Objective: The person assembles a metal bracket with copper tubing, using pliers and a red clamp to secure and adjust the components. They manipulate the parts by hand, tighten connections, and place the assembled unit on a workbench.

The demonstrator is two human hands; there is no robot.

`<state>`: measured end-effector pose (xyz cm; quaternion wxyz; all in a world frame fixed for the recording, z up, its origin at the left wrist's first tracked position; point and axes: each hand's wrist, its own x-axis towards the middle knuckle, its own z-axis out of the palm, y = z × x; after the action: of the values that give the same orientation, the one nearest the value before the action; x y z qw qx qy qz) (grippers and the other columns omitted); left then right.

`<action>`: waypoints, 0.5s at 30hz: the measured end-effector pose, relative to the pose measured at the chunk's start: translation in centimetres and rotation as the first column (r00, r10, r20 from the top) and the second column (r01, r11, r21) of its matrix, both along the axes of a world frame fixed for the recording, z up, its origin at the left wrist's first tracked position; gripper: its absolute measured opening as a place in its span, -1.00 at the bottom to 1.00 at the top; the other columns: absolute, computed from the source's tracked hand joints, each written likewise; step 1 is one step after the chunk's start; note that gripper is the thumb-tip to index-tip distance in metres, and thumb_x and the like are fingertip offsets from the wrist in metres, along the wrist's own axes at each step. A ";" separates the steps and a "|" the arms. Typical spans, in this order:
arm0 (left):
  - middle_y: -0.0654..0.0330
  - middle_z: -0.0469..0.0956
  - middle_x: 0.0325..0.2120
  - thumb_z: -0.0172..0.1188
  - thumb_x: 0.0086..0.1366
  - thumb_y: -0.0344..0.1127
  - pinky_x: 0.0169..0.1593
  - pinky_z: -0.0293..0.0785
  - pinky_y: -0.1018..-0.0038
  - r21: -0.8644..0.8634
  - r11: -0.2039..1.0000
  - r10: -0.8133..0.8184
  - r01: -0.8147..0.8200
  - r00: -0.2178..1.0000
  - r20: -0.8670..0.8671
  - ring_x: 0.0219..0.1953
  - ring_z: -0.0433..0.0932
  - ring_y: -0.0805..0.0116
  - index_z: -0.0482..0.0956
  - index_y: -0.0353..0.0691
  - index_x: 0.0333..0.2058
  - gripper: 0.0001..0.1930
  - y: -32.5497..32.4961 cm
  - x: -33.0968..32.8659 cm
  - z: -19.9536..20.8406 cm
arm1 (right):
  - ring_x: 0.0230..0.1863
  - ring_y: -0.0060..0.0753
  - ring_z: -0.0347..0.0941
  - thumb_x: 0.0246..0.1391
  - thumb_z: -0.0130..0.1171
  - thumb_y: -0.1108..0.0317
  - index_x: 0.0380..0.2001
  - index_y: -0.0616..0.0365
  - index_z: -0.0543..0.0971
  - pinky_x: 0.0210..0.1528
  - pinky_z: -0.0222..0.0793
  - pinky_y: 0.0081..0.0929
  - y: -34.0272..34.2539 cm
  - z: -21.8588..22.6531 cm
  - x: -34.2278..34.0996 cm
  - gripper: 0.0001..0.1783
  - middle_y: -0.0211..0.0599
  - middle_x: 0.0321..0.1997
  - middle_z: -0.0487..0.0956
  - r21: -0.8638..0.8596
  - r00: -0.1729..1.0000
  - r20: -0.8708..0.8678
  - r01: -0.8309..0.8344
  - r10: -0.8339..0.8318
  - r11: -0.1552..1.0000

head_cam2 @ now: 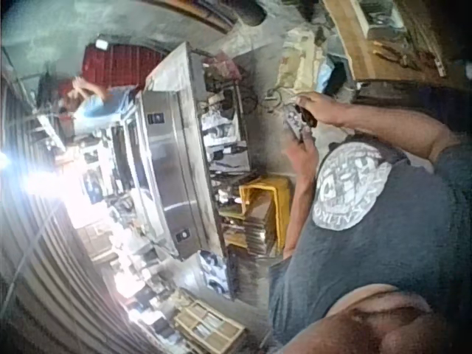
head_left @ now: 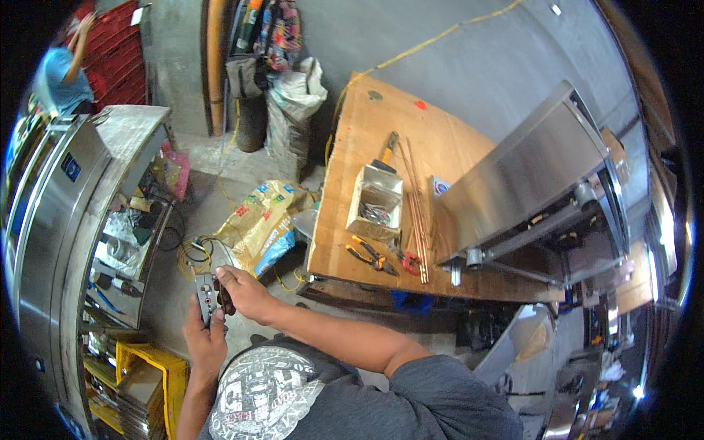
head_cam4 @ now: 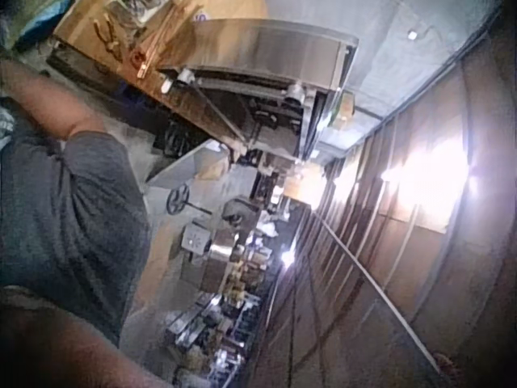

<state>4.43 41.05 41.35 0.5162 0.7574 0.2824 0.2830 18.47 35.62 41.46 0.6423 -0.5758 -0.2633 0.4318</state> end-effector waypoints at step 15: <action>0.05 0.51 -0.63 0.09 0.27 -0.37 -0.50 0.43 0.39 0.122 0.958 -0.238 0.258 0.958 -0.162 -0.62 0.51 0.33 0.17 -0.48 0.20 -0.43 -2.6 8.5 -3.0 | -0.62 -0.61 0.27 0.37 -0.22 0.03 -0.25 0.13 0.48 -0.56 0.24 -0.56 -6.3 -3.2 7.5 -0.59 -0.48 -0.61 0.40 -0.122 0.967 -0.189 0.149 -0.170 0.981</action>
<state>12.92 38.46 38.39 0.4705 0.8403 0.2011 0.1792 25.99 29.30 38.25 0.6662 -0.5828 -0.1272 0.4475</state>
